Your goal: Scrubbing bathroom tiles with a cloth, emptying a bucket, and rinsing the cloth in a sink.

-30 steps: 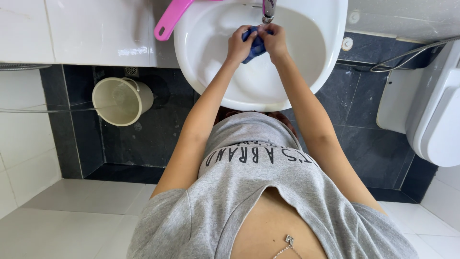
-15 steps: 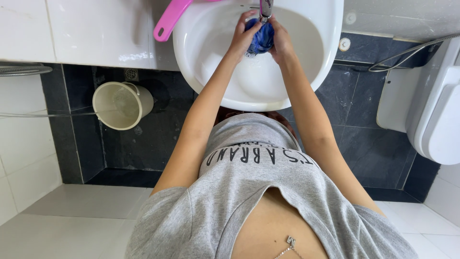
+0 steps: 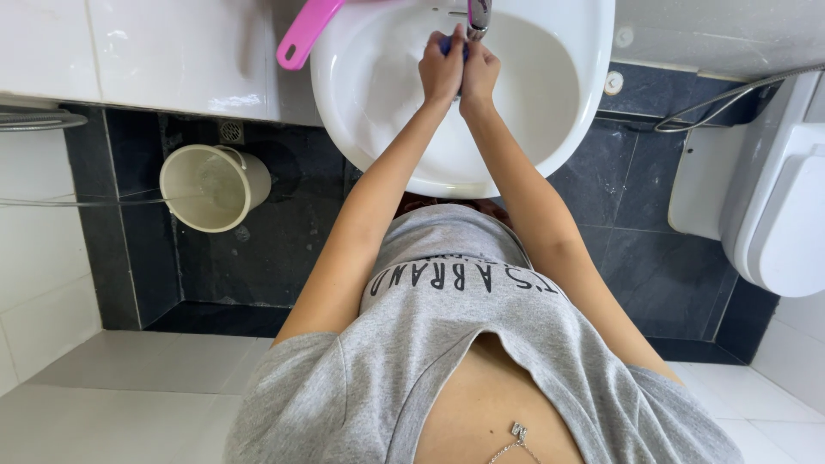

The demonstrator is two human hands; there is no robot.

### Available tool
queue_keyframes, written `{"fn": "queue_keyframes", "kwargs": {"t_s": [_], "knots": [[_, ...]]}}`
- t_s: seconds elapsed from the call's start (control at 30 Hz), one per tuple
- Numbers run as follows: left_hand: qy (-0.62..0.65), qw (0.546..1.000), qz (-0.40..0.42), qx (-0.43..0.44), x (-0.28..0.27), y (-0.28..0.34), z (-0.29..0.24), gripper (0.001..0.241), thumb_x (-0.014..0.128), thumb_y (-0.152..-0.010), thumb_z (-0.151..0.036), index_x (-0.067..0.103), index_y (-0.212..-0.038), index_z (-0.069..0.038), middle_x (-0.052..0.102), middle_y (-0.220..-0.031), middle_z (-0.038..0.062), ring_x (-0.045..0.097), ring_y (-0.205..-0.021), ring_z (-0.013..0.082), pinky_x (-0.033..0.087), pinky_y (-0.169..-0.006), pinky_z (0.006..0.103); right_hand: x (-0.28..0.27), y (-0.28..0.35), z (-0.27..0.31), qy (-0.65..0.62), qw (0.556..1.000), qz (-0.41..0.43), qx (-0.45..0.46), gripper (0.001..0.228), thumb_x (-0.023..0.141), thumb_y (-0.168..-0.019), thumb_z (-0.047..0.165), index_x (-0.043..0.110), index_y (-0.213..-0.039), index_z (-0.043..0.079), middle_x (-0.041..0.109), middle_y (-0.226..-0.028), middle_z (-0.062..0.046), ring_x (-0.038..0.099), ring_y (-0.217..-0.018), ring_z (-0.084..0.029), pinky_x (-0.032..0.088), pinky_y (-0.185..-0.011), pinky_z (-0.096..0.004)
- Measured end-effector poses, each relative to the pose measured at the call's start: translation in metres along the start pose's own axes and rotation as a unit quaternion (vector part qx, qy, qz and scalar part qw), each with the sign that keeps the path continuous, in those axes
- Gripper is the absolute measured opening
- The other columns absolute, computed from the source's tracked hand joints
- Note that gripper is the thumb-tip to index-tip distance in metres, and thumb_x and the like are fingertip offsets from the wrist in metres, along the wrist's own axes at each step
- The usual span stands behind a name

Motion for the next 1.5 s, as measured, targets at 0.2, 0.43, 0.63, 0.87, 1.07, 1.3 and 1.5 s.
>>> {"fn": "queue_keyframes", "kwargs": {"t_s": [0.2,0.43,0.63,0.87,1.07,1.3,1.5], "knots": [[-0.122,0.989,0.039,0.070,0.006,-0.011,0.004,0.047,0.052,-0.101,-0.050,0.060,-0.083,-0.007,0.073,-0.071,0.014,0.071,-0.071,0.0395,0.053,-0.068,0.0473,0.001,0.016,0.030,0.116,0.989,-0.040,-0.082,0.049,0.040,-0.110,0.037,0.069,-0.092,0.002,0.058,-0.069,0.000,0.046,-0.063,-0.010,0.044,-0.058,-0.031],[-0.130,0.981,0.076,0.122,-0.020,-0.023,0.000,0.047,0.061,-0.095,-0.052,0.052,-0.097,-0.006,0.073,-0.078,0.019,0.071,-0.079,0.0428,0.055,-0.071,0.0480,-0.014,0.008,0.036,0.196,0.944,0.043,-0.262,0.015,0.048,-0.109,0.014,0.053,-0.103,0.001,0.058,-0.083,-0.001,0.050,-0.073,-0.010,0.047,-0.066,-0.028],[-0.302,0.918,0.249,0.069,-0.080,-0.023,0.006,0.064,0.077,-0.081,-0.056,0.057,-0.111,-0.003,0.071,-0.104,0.022,0.072,-0.099,0.0381,0.056,-0.084,0.0429,-0.002,0.018,0.000,0.252,0.940,0.228,-0.031,0.008,0.059,-0.106,0.005,0.064,-0.111,0.001,0.064,-0.094,-0.005,0.060,-0.076,-0.012,0.053,-0.065,-0.030],[-0.569,0.748,0.341,0.035,-0.102,-0.007,0.069,0.075,0.093,-0.065,-0.040,0.066,-0.120,0.003,0.060,-0.129,0.030,0.064,-0.117,0.0413,0.056,-0.096,0.0437,0.022,0.090,-0.024,0.479,0.754,0.446,0.063,0.029,0.074,-0.096,0.018,0.062,-0.115,0.000,0.071,-0.094,-0.012,0.069,-0.071,-0.021,0.057,-0.061,-0.035],[-0.472,0.797,0.344,0.154,-0.015,0.010,0.140,0.081,0.090,-0.074,-0.034,0.050,-0.133,0.006,0.058,-0.132,0.033,0.055,-0.126,0.0490,0.048,-0.107,0.0479,-0.048,0.010,-0.026,0.655,0.714,0.232,-0.086,0.015,0.076,-0.077,0.004,0.071,-0.092,0.002,0.071,-0.092,-0.022,0.069,-0.085,-0.039,0.057,-0.076,-0.047],[-0.180,0.953,0.242,-0.027,0.000,-0.015,0.127,0.094,0.075,-0.077,-0.048,0.030,-0.153,-0.018,0.058,-0.136,0.021,0.061,-0.117,0.0388,0.056,-0.093,0.0481,-0.075,-0.020,-0.008,0.399,0.865,0.068,-0.297,0.020,0.081,-0.085,0.003,0.063,-0.095,0.004,0.058,-0.104,-0.018,0.063,-0.092,-0.034,0.055,-0.084,-0.044],[0.147,0.932,0.195,-0.266,-0.039,0.017,-0.005,0.076,0.047,-0.083,-0.071,0.036,-0.142,-0.025,0.056,-0.124,0.005,0.062,-0.102,0.0248,0.060,-0.076,0.0491,-0.009,0.018,0.031,-0.133,0.966,0.196,0.106,0.007,0.058,-0.103,0.017,0.054,-0.100,0.013,0.060,-0.102,-0.002,0.062,-0.096,-0.018,0.059,-0.088,-0.045]]}}
Point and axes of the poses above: each hand's wrist, its own y-axis away from the middle knuckle, its own x-axis out of the palm, z = x × y, the point moved 5 cm from there along -y, towards the middle knuckle
